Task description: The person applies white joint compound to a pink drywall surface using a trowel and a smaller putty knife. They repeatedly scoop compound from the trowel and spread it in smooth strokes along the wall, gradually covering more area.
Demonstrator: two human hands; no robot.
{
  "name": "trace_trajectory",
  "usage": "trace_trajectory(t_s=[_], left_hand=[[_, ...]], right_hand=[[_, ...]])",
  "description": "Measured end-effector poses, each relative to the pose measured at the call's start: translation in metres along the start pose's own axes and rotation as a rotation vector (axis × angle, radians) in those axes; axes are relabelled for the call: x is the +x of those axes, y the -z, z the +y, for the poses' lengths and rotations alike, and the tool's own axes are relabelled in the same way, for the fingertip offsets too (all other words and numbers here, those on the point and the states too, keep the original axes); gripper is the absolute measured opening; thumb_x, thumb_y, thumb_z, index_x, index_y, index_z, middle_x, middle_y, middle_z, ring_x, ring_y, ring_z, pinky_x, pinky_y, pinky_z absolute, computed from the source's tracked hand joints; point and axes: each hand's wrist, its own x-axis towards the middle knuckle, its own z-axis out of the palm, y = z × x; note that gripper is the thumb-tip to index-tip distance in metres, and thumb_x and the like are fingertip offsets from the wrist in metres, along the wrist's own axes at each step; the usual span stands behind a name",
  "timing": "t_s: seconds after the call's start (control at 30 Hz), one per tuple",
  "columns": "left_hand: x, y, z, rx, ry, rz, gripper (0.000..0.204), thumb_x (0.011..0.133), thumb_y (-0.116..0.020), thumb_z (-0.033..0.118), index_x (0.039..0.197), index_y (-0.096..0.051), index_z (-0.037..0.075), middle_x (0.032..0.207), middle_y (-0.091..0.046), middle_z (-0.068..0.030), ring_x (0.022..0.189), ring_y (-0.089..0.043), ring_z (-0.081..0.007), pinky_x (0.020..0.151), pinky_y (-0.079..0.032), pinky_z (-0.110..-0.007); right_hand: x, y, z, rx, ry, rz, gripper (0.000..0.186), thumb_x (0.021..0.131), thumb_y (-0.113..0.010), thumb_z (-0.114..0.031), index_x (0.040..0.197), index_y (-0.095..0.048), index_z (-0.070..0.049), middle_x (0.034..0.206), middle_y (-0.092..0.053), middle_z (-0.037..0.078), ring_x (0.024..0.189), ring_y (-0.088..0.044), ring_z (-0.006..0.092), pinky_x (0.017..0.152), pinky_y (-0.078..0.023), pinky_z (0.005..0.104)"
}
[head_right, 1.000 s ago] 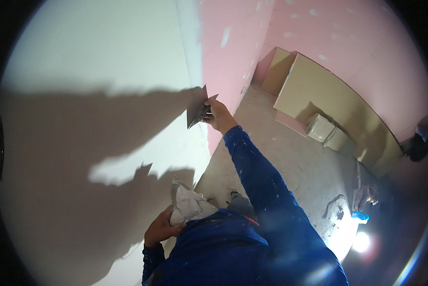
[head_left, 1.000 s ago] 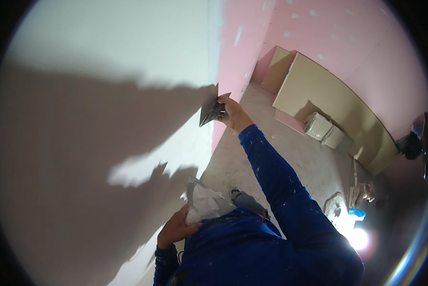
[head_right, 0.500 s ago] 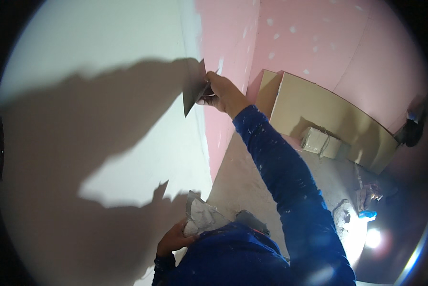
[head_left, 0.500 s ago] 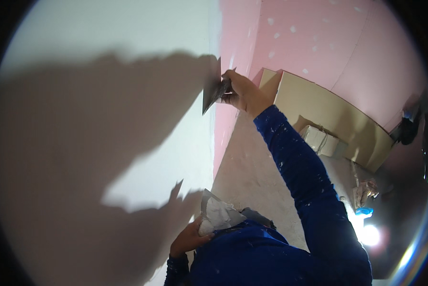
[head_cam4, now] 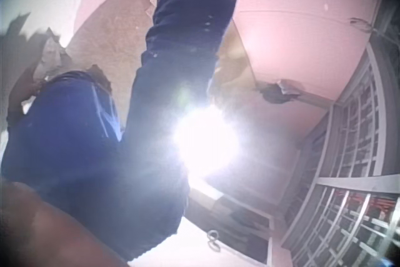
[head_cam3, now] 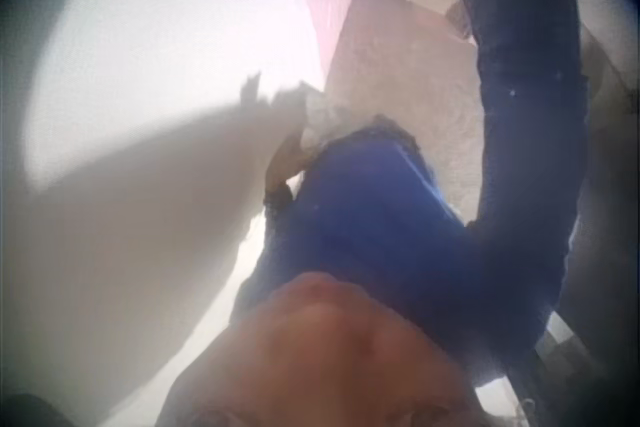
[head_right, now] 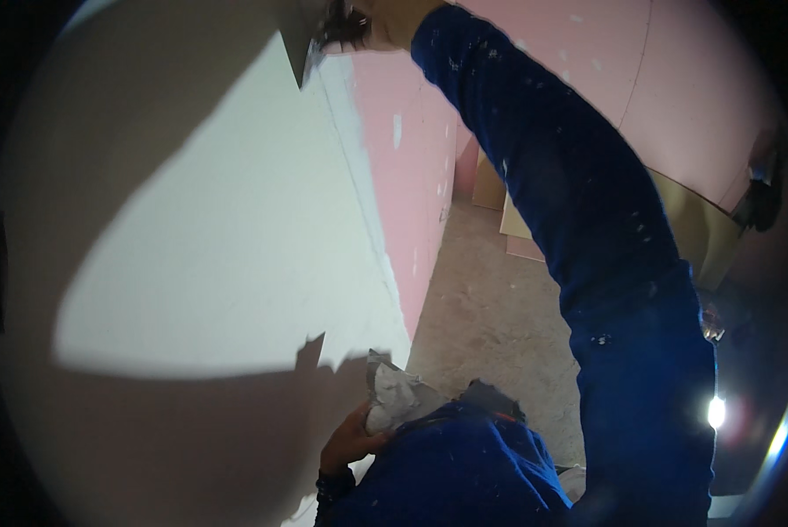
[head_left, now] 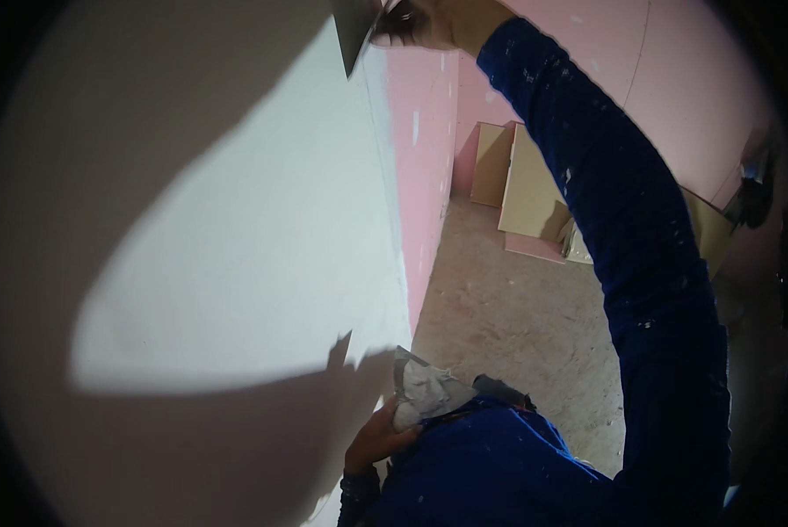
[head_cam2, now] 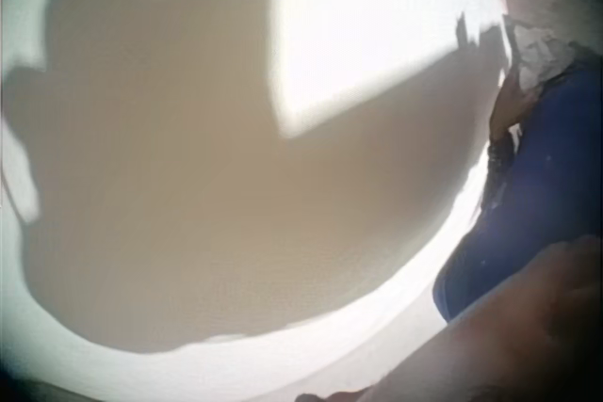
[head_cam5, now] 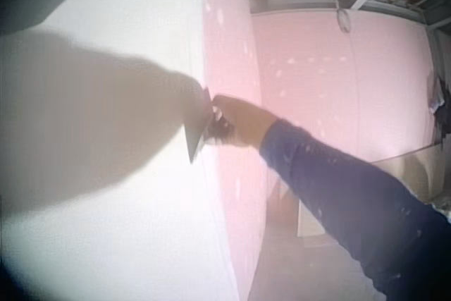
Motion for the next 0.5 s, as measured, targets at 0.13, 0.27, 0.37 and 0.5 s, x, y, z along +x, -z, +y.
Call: trace_trajectory(t_s=[0.13, 0.27, 0.37, 0.5], left_hand=[[0.007, -0.003, -0.012, 0.050, -0.150, 0.069, 0.070, 0.086, -0.080, 0.023, 0.144, -0.048, 0.000, 0.112, -0.069, -0.0146, 0.089, -0.068, -0.0178, 0.078, -0.057, -0.031], [0.012, -0.008, -0.016, 0.037, -0.211, 0.147, 0.061, 0.085, -0.080, 0.017, 0.138, -0.053, 0.001, 0.098, -0.069, -0.0076, 0.073, -0.065, -0.0118, 0.063, -0.055, -0.027], [0.006, -0.011, -0.008, 0.090, -0.144, 0.184, 0.061, 0.085, -0.080, 0.016, 0.138, -0.053, 0.002, 0.094, -0.068, -0.0064, 0.069, -0.063, -0.0108, 0.059, -0.052, -0.026], [0.002, -0.009, 0.010, 0.092, -0.119, 0.164, 0.061, 0.086, -0.080, 0.019, 0.139, -0.053, 0.003, 0.091, -0.066, -0.0044, 0.066, -0.060, -0.0084, 0.055, -0.049, -0.025]], right_hand=[[-0.074, 0.002, -0.034, -1.914, 0.462, 0.252, 0.033, 0.100, -0.065, -0.024, 0.114, -0.068, 0.005, 0.106, -0.072, 0.023, 0.097, -0.070, 0.0312, 0.089, -0.057, 0.0399], [-0.076, 0.077, 0.002, -0.828, 0.514, 0.120, 0.028, 0.097, -0.064, -0.015, 0.119, -0.064, 0.002, 0.107, -0.072, 0.019, 0.105, -0.071, 0.0295, 0.092, -0.059, 0.0400], [-0.091, 0.126, 0.053, 0.004, 0.216, 0.139, 0.031, 0.096, -0.059, -0.010, 0.126, -0.060, 0.000, 0.110, -0.073, 0.015, 0.104, -0.073, 0.0278, 0.096, -0.060, 0.0464], [-0.113, 0.128, 0.127, -0.147, 0.134, 0.120, 0.028, 0.092, -0.065, -0.009, 0.119, -0.064, 0.000, 0.107, -0.071, 0.009, 0.097, -0.070, 0.0213, 0.086, -0.059, 0.0367]])
